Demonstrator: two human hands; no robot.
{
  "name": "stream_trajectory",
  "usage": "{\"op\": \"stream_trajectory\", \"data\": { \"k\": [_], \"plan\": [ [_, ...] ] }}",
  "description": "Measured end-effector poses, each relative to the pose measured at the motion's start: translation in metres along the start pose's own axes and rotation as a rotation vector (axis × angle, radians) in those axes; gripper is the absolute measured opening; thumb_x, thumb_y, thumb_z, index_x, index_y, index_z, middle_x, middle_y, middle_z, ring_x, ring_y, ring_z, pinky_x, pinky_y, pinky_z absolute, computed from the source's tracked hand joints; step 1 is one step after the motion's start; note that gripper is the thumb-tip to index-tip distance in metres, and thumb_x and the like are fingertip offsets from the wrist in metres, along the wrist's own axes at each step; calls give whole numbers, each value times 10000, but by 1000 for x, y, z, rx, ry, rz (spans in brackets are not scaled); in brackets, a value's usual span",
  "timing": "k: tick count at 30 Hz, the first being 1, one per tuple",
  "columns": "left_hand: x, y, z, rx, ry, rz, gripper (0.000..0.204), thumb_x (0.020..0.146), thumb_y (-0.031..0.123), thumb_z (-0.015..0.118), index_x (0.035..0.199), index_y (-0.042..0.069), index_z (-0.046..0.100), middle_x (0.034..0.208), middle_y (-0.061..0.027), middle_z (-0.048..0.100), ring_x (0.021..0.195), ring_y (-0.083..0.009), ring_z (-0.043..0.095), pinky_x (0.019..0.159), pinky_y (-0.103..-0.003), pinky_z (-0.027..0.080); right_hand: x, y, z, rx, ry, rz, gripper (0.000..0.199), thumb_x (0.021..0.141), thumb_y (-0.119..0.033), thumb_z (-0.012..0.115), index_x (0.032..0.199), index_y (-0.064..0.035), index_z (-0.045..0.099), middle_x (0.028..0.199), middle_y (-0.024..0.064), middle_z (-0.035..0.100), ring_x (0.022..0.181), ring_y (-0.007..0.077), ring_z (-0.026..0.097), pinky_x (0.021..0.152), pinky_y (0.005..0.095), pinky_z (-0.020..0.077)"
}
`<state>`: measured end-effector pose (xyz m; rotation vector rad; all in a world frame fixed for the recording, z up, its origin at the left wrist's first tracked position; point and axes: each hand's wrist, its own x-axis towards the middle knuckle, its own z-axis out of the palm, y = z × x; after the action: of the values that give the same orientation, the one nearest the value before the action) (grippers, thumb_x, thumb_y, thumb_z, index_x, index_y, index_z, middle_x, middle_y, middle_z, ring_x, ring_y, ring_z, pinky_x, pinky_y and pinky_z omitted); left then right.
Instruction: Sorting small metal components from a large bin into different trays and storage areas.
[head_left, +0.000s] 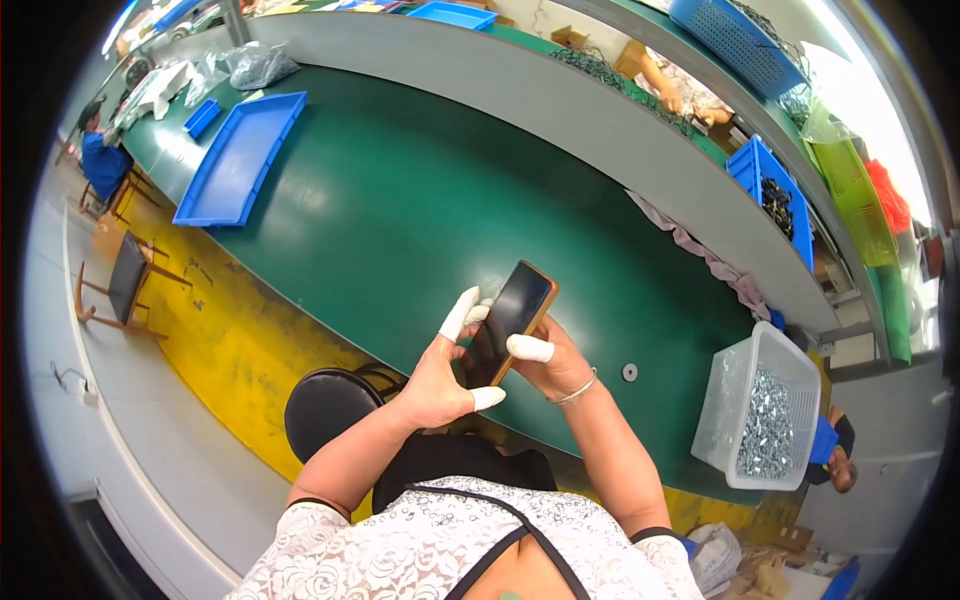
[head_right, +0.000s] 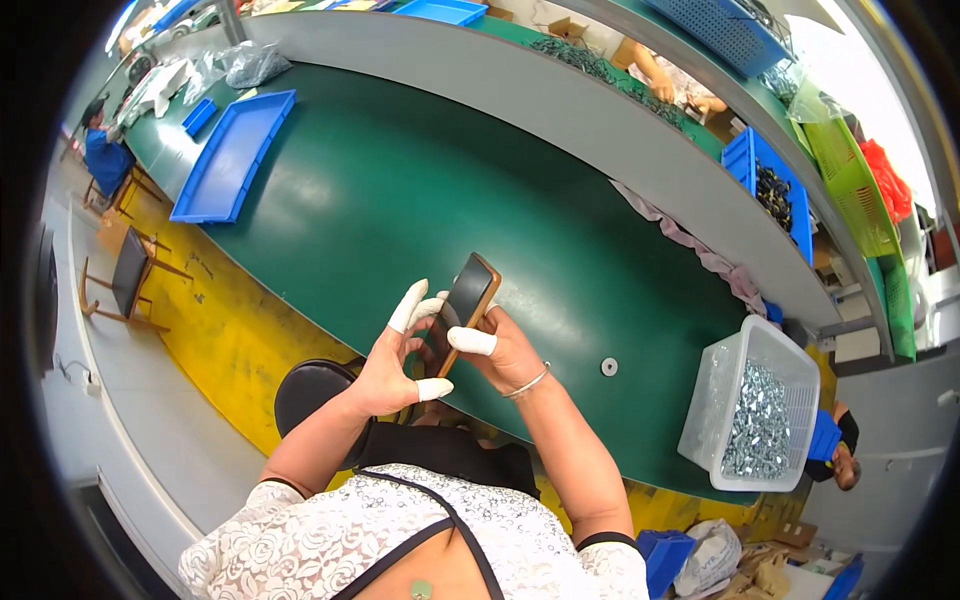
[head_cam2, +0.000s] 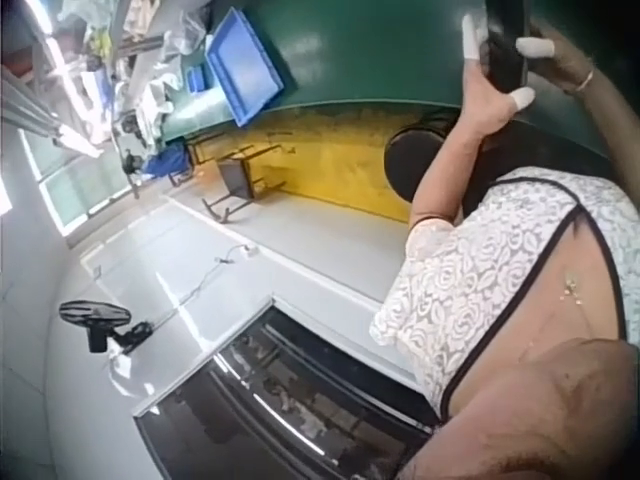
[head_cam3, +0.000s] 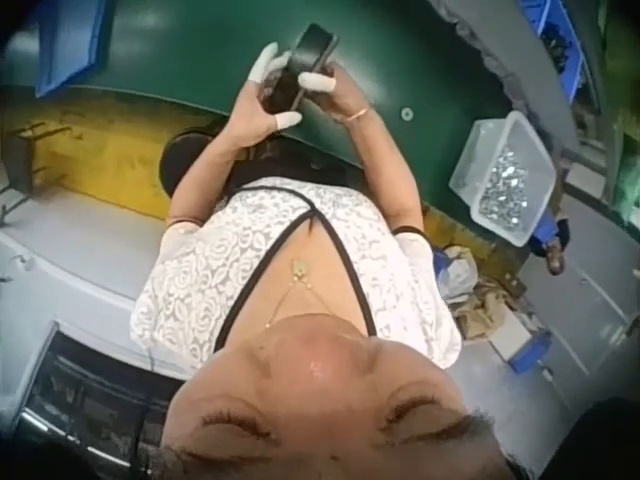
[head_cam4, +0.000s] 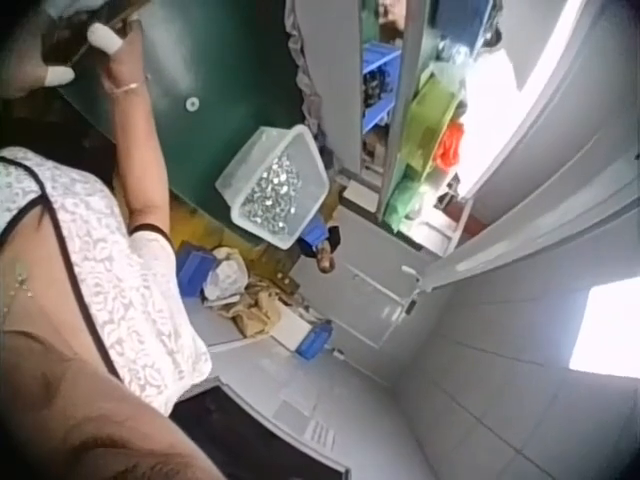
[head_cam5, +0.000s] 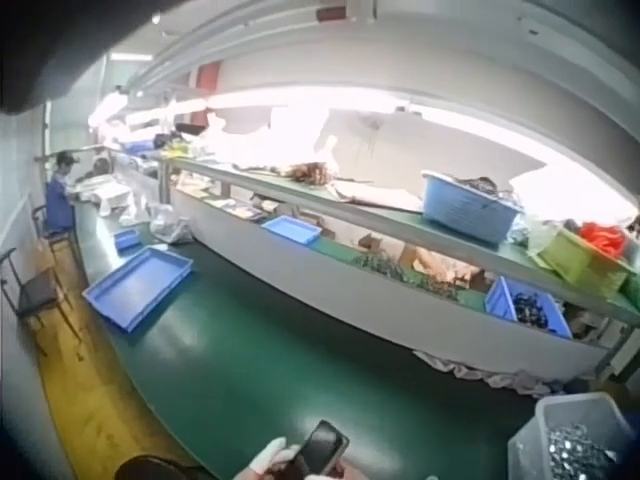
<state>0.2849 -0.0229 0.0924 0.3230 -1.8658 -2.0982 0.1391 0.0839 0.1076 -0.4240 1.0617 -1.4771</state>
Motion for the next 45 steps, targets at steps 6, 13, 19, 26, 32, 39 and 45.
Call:
{"op": "stream_trajectory", "data": {
  "k": [6, 13, 19, 26, 32, 39, 45],
  "plan": [
    [-40, 30, 26, 253, 155, 91, 1043, 574, 47, 750, 1424, 83, 147, 1363, -128, 349, 1205, -261, 371, 945, -378, 343, -25, 6, 14, 84, -232, -50, 932, 615, -323, 773, 1365, -75, 279, 1294, 91, 438, 1217, 245, 423, 1020, 414, 335],
    [-76, 55, 49, 796, 266, 227, 928, 556, 10, 711, 1359, 9, 246, 1287, -159, 395, 1175, -359, 376, 980, -430, 309, -48, 15, 14, -31, -335, -88, 1115, 555, -310, 825, 1420, -69, 164, 1356, 68, 378, 1255, 220, 374, 1051, 383, 283],
    [-100, 60, 52, 882, 356, 275, 891, 546, 2, 694, 1334, -7, 279, 1255, -174, 422, 1132, -354, 410, 957, -430, 323, -53, 19, 29, -16, -427, -71, 1134, 544, -276, 839, 1424, -70, 154, 1366, 63, 366, 1267, 208, 356, 1054, 374, 276],
    [-109, 62, 26, 920, 415, 376, 878, 533, 5, 694, 1320, -19, 305, 1255, -176, 418, 1123, -363, 408, 939, -439, 323, -40, 26, 54, -53, -469, -109, 1092, 612, -422, 792, 1424, -72, 151, 1390, 81, 330, 1258, 235, 367, 1038, 399, 296],
    [-127, 61, -32, 1044, 527, 311, 852, 535, 6, 682, 1311, -12, 332, 1259, -186, 413, 1128, -368, 405, 936, -440, 320, -25, 50, 39, 21, -216, -37, 905, 751, -449, 675, 1415, -79, 184, 1396, 132, 318, 1243, 272, 385, 995, 439, 344],
    [-112, 65, -151, 1111, 711, 276, 834, 547, 5, 663, 1314, -7, 335, 1263, -191, 409, 1131, -376, 398, 945, -445, 309, 99, 140, -10, -389, 393, 354, 481, 862, -327, 587, 1222, -36, 456, 1094, 145, 565, 961, 214, 589, 723, 326, 502],
    [-91, 53, -238, 1101, 836, 198, 831, 554, 2, 654, 1319, -9, 327, 1269, -193, 408, 1133, -378, 395, 946, -449, 308, 140, 154, -1, -431, 585, 426, 352, 868, -343, 575, 956, -2, 589, 747, 105, 643, 580, 186, 641, 472, 258, 505]
  ]
}}
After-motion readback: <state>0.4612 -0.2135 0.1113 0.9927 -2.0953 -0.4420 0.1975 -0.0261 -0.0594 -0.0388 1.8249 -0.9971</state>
